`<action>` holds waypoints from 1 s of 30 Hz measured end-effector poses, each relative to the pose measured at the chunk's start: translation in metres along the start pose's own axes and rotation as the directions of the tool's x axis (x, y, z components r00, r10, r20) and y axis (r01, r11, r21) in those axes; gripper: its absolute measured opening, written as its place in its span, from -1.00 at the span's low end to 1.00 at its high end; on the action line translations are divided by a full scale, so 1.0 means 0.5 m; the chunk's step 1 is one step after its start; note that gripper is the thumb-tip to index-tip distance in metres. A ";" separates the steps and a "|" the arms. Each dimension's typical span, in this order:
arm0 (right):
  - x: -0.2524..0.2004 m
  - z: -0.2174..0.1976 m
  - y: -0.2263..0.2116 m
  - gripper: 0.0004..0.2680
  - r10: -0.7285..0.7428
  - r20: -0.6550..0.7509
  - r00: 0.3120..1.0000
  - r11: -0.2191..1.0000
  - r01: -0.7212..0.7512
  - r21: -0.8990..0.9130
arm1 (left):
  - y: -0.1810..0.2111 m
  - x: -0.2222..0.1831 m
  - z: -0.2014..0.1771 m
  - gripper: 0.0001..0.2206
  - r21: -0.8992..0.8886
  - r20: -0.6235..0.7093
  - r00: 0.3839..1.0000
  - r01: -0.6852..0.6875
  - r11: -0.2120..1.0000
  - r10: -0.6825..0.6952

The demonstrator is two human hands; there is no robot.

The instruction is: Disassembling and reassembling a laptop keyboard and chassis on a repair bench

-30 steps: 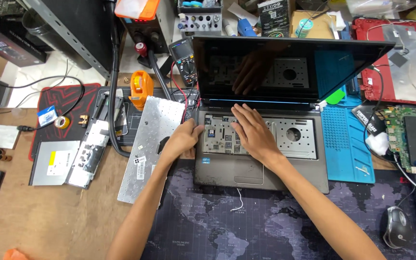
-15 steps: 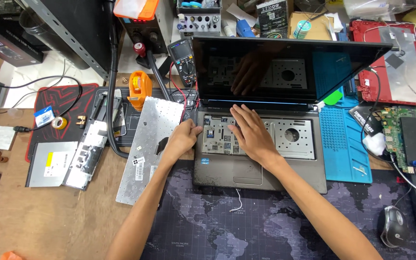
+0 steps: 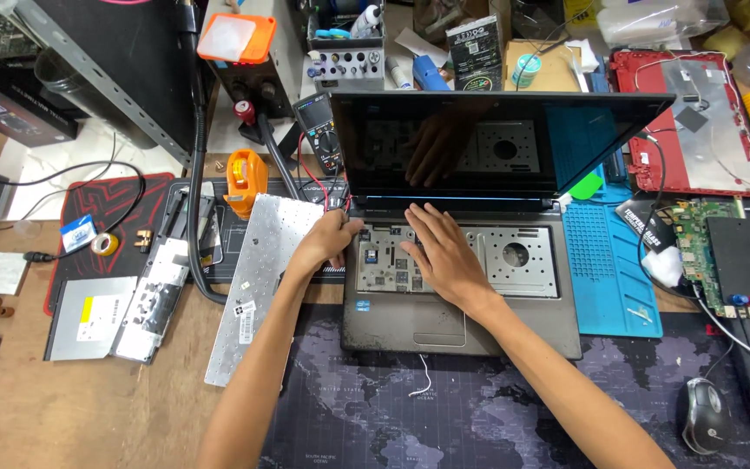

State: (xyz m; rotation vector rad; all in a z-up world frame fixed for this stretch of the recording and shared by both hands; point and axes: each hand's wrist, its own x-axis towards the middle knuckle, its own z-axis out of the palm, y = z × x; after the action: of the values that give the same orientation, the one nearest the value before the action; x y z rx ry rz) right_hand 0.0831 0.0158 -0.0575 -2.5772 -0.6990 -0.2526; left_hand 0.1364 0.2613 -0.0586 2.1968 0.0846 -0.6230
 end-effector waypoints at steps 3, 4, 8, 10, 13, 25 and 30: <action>0.000 -0.002 0.001 -0.60 0.000 0.006 1.000 1.000 0.000 -0.004 | -0.052 0.061 0.017 -0.57 0.010 0.007 0.999 -0.035 0.999 0.035; -0.002 0.003 0.001 -0.60 0.002 0.007 1.000 1.000 -0.002 -0.003 | -0.055 0.062 0.020 -0.57 0.010 0.010 0.999 -0.034 0.999 0.034; 0.000 0.013 0.008 -0.62 -0.031 -0.053 0.998 0.998 0.028 -0.059 | -0.053 0.067 0.024 -0.65 0.148 -0.046 0.996 -0.062 0.987 0.070; -0.002 0.016 0.010 -0.62 -0.036 -0.069 0.997 0.997 0.031 -0.068 | -0.041 0.055 0.035 -0.67 0.171 -0.064 0.994 -0.075 0.982 0.087; -0.002 0.015 0.011 -0.62 -0.034 -0.070 0.997 0.998 0.030 -0.057 | 0.010 0.013 0.062 -0.63 0.331 -0.248 0.969 0.075 0.941 0.010; -0.101 -0.105 0.112 -0.57 0.296 -0.035 0.955 0.935 -0.297 -0.194 | 0.130 -0.052 0.274 -0.54 0.811 -0.343 0.476 -0.284 0.511 0.810; -0.168 -0.148 0.172 -0.59 0.283 -0.136 0.949 0.932 -0.305 -0.193 | 0.185 -0.018 0.359 -0.41 0.711 -0.059 0.592 -0.541 0.450 0.804</action>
State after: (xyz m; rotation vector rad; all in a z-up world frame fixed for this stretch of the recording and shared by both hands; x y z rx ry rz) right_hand 0.0517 -0.1212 -0.0492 -2.8016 -0.2499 -0.3805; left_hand 0.0801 0.0686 -0.0842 2.6609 -0.9412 0.3613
